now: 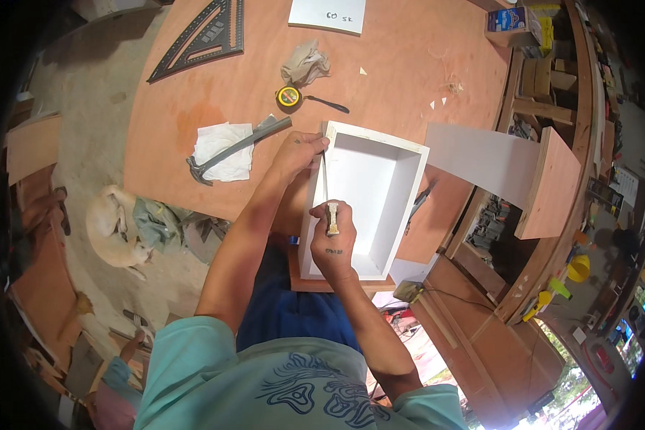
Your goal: The person assembles a white wooden drawer by attaching thin wooden strips to its edges. They use a hammer to tap the strips into place and a hand saw to trim excess material. The drawer is rotated and repositioned repeatedly to access different sides.
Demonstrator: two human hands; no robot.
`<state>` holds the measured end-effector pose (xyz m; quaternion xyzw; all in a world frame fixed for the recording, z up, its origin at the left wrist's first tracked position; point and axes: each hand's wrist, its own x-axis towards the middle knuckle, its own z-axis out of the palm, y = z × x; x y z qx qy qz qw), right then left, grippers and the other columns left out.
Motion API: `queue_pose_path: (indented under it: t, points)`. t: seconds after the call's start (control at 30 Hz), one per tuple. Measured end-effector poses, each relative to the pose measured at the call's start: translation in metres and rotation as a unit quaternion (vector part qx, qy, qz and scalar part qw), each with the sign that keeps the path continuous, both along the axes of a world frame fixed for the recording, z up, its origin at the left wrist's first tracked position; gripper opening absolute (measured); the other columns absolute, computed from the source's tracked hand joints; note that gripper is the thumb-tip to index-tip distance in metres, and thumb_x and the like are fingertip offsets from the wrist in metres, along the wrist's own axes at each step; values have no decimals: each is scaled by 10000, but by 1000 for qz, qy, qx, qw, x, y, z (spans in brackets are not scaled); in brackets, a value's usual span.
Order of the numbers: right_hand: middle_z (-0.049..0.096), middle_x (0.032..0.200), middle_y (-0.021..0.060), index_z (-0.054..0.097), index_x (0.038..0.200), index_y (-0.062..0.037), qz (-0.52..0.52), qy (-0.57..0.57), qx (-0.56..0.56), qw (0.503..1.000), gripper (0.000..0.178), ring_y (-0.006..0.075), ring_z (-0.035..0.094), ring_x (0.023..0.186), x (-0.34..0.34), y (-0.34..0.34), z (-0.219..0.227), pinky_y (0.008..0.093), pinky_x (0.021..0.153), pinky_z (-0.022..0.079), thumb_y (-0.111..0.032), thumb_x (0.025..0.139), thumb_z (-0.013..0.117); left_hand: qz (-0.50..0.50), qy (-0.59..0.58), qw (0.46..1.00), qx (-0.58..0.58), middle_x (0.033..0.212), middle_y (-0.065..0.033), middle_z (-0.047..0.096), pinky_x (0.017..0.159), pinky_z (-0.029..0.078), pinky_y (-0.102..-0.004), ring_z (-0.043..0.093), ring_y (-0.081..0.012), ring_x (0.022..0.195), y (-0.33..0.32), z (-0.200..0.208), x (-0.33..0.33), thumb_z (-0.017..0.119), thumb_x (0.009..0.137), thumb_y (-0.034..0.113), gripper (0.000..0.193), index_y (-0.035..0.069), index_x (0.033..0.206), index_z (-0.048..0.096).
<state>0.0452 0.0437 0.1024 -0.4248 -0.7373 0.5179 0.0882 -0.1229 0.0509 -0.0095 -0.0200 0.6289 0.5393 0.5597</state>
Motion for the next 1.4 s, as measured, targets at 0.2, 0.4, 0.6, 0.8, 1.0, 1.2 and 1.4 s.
queue_pose_path:
  t: [0.2,0.4,0.6,0.8,1.0,1.2,1.4]
  points:
    - [641,905,97,490,1078,6,-21,21,5,1000,197,183,663,901,-9,-3,2,301,817,519,105,922,421,5,68,998,-2,717,-124,698,513,467,-305,588,-144,546,5,-21,1,683,876,246,312,-43,973,749]
    - [631,894,85,497,1063,-6,-11,6,17,1000,218,172,653,883,-7,0,-3,297,802,515,119,907,410,2,42,999,-1,720,-114,707,492,452,-296,594,-147,539,9,-21,1,678,882,248,311,-28,1005,754]
    - [633,883,87,498,1046,-4,-25,-4,9,1000,205,174,659,863,-11,0,-4,299,805,517,122,898,434,5,22,1000,7,761,-125,719,514,470,-313,617,-161,576,7,-36,0,689,871,264,307,-14,982,759]
    - [649,882,102,503,1044,-6,-50,-15,7,999,183,195,662,830,-22,0,3,322,787,516,98,903,450,-124,150,978,-70,945,-203,730,695,550,-365,716,-287,836,20,-14,-11,675,831,224,294,-24,977,736]
    - [666,886,128,520,1081,-9,-61,25,9,998,198,222,653,806,-18,-2,-11,344,748,513,54,906,451,-292,358,871,-167,1027,-209,718,819,573,-396,707,-345,983,43,31,-16,628,860,140,207,16,986,734]
    - [649,882,118,500,1058,6,5,18,81,997,201,186,655,813,-15,-9,-6,305,736,519,109,909,412,-268,434,841,-182,938,-203,714,785,570,-432,709,-354,907,43,16,-2,659,833,180,191,18,905,729]
    - [647,871,96,515,1040,-15,-19,57,65,996,181,173,635,771,-16,-8,-8,285,678,499,100,922,441,-344,443,814,-149,959,-195,716,790,566,-423,710,-334,898,39,27,-10,643,840,217,229,13,883,736]
